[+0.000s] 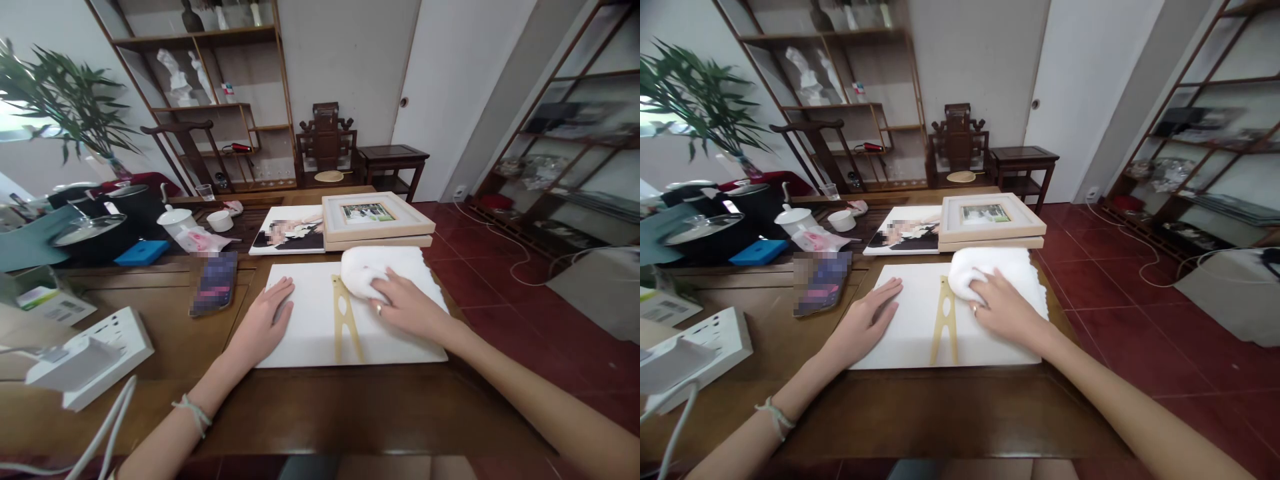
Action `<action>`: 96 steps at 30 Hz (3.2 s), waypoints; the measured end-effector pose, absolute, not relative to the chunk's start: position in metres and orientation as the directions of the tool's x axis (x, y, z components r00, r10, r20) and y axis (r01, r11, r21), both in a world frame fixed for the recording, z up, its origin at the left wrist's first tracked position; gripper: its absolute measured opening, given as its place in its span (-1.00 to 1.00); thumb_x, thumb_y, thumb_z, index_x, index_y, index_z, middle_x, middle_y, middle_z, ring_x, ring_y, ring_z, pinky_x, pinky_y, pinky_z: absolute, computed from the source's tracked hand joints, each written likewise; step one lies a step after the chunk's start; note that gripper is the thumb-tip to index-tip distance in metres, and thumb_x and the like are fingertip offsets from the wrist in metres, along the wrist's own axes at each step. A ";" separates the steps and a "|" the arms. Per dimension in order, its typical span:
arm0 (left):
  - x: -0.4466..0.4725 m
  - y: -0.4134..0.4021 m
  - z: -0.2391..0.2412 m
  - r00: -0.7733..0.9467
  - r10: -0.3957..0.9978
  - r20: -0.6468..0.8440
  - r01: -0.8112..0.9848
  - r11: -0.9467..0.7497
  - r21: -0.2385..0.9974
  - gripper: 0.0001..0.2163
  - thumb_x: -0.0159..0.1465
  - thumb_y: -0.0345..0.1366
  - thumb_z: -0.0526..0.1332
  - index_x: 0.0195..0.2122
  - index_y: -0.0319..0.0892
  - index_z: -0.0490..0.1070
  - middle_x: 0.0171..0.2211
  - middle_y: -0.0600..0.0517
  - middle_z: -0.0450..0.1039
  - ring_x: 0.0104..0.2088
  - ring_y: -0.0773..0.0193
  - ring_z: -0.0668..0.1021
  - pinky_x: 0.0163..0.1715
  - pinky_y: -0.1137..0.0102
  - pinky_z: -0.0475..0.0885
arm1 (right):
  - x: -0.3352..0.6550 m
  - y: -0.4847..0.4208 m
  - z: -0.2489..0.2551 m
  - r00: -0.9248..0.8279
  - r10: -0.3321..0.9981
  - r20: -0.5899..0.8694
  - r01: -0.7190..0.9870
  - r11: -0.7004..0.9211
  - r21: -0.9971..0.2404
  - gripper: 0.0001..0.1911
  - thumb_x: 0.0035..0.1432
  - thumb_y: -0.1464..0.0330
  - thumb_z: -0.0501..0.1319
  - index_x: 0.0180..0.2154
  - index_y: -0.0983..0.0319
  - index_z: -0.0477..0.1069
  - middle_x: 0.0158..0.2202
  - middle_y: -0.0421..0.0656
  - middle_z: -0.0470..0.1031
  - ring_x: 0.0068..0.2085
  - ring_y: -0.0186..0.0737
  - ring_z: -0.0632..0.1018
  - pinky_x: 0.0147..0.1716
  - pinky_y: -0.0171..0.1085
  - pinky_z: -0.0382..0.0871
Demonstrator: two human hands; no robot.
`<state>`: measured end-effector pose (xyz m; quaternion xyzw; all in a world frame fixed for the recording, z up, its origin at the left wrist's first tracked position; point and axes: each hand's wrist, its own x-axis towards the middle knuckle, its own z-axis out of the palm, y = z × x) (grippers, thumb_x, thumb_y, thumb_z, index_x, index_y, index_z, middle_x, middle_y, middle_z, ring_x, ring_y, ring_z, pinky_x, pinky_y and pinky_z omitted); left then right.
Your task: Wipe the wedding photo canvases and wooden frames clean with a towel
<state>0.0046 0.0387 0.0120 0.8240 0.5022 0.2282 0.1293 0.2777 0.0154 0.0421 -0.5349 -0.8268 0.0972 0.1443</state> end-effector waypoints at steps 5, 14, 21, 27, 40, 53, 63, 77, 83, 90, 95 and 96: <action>0.005 0.039 0.013 0.388 0.888 0.247 0.766 -0.459 0.449 -0.58 0.31 -0.22 -0.02 0.09 -0.36 0.35 0.17 -0.20 0.29 0.23 0.10 0.28 0.22 0.12 0.13 | 0.262 0.053 0.044 -0.406 0.899 0.163 0.850 0.437 -0.295 -0.84 0.12 0.47 0.01 -0.38 0.22 0.35 -0.30 -0.09 0.47 -0.18 -0.05 0.45 -0.15 -0.16 0.22; 0.004 0.040 0.013 0.396 0.882 0.257 0.765 -0.471 0.438 -0.60 0.31 -0.24 -0.02 0.09 -0.31 0.35 0.18 -0.17 0.29 0.23 0.10 0.28 0.21 0.09 0.14 | 0.244 0.018 0.040 -0.502 0.850 0.163 0.814 0.527 -0.244 -0.74 0.08 0.54 0.04 -0.22 0.32 0.43 0.08 0.15 0.37 0.22 0.07 0.21 0.13 0.08 0.02; 0.004 0.039 0.011 0.391 0.882 0.261 0.762 -0.470 0.446 -0.61 0.31 -0.23 0.00 0.08 -0.27 0.36 0.18 -0.16 0.29 0.22 0.08 0.28 0.21 0.08 0.14 | 0.241 -0.036 0.039 -0.664 0.729 0.165 0.685 0.682 -0.256 -0.77 -0.03 0.54 0.11 -0.32 0.28 0.48 0.22 0.08 0.22 0.28 0.10 0.09 0.21 0.20 -0.15; 0.005 0.038 0.013 0.394 0.883 0.253 0.754 -0.469 0.461 -0.61 0.31 -0.23 0.00 0.09 -0.28 0.35 0.18 -0.17 0.29 0.23 0.06 0.27 0.21 0.07 0.13 | 0.242 -0.006 0.042 -0.599 0.787 0.146 0.729 0.612 -0.306 -0.78 0.04 0.54 0.09 -0.28 0.30 0.46 0.18 0.14 0.26 0.26 0.03 0.15 0.20 0.11 -0.06; 0.003 0.039 0.012 0.401 0.877 0.265 0.747 -0.480 0.460 -0.62 0.31 -0.24 -0.01 0.07 -0.29 0.37 0.17 -0.19 0.30 0.22 0.06 0.28 0.20 0.06 0.14 | 0.204 0.056 0.054 -0.577 0.807 0.126 0.796 0.590 -0.134 -0.70 0.12 0.52 0.01 -0.15 0.33 0.42 -0.09 0.15 0.44 0.06 0.09 0.35 -0.01 0.10 0.17; 0.004 0.039 0.013 0.412 0.873 0.261 0.752 -0.488 0.443 -0.61 0.30 -0.28 -0.03 0.07 -0.32 0.36 0.16 -0.20 0.31 0.22 0.07 0.29 0.20 0.08 0.15 | 0.205 -0.046 0.047 -0.776 0.618 0.128 0.609 0.787 -0.105 -0.79 0.10 0.34 0.16 -0.25 0.29 0.49 0.15 0.20 0.27 0.21 0.27 0.19 0.11 0.28 -0.02; 0.004 0.039 0.012 0.400 0.875 0.273 0.746 -0.483 0.459 -0.63 0.31 -0.24 -0.01 0.07 -0.25 0.37 0.17 -0.16 0.31 0.22 0.08 0.29 0.19 0.06 0.17 | 0.203 0.040 0.056 -0.584 0.804 0.112 0.794 0.595 -0.127 -0.72 0.16 0.45 0.06 -0.12 0.29 0.44 0.05 0.14 0.39 0.16 0.08 0.29 0.06 0.08 0.13; 0.004 0.038 0.015 0.409 0.874 0.263 0.734 -0.486 0.474 -0.62 0.29 -0.28 -0.02 0.08 -0.25 0.36 0.16 -0.16 0.32 0.22 0.05 0.29 0.19 0.07 0.18 | 0.191 0.020 0.044 -0.652 0.748 0.127 0.746 0.662 -0.068 -0.69 0.08 0.49 0.08 -0.13 0.34 0.46 0.11 0.16 0.32 0.19 0.16 0.22 0.13 0.18 -0.01; 0.004 0.039 0.014 0.420 0.874 0.247 0.749 -0.487 0.449 -0.60 0.29 -0.30 -0.05 0.08 -0.33 0.36 0.17 -0.20 0.30 0.23 0.06 0.27 0.21 0.06 0.14 | 0.202 -0.039 0.048 -0.784 0.614 0.093 0.610 0.790 -0.067 -0.77 0.08 0.36 0.17 -0.24 0.32 0.51 0.18 0.24 0.23 0.21 0.30 0.19 0.13 0.27 -0.05; 0.004 0.039 0.013 0.422 0.874 0.240 0.757 -0.486 0.437 -0.59 0.30 -0.30 -0.05 0.09 -0.37 0.34 0.18 -0.22 0.28 0.23 0.07 0.26 0.21 0.07 0.14 | 0.218 -0.046 0.049 -0.791 0.599 0.126 0.561 0.792 -0.241 -0.80 0.09 0.37 0.16 -0.25 0.27 0.50 0.18 0.08 0.28 0.23 0.06 0.21 0.19 0.09 -0.03; 0.005 0.039 0.012 0.409 0.876 0.257 0.754 -0.483 0.445 -0.59 0.30 -0.25 -0.02 0.08 -0.37 0.35 0.17 -0.21 0.30 0.22 0.06 0.28 0.20 0.08 0.15 | 0.216 0.007 0.045 -0.639 0.752 0.158 0.713 0.657 -0.244 -0.76 0.06 0.45 0.15 -0.21 0.30 0.49 0.16 0.12 0.30 0.22 0.02 0.23 0.19 0.00 -0.01; 0.005 0.039 0.012 0.407 0.875 0.261 0.752 -0.483 0.448 -0.59 0.30 -0.25 -0.02 0.08 -0.36 0.36 0.16 -0.21 0.31 0.22 0.06 0.28 0.20 0.08 0.15 | 0.213 0.018 0.046 -0.627 0.763 0.155 0.732 0.646 -0.218 -0.75 0.08 0.44 0.14 -0.18 0.30 0.48 0.13 0.14 0.33 0.21 0.03 0.24 0.17 0.00 0.03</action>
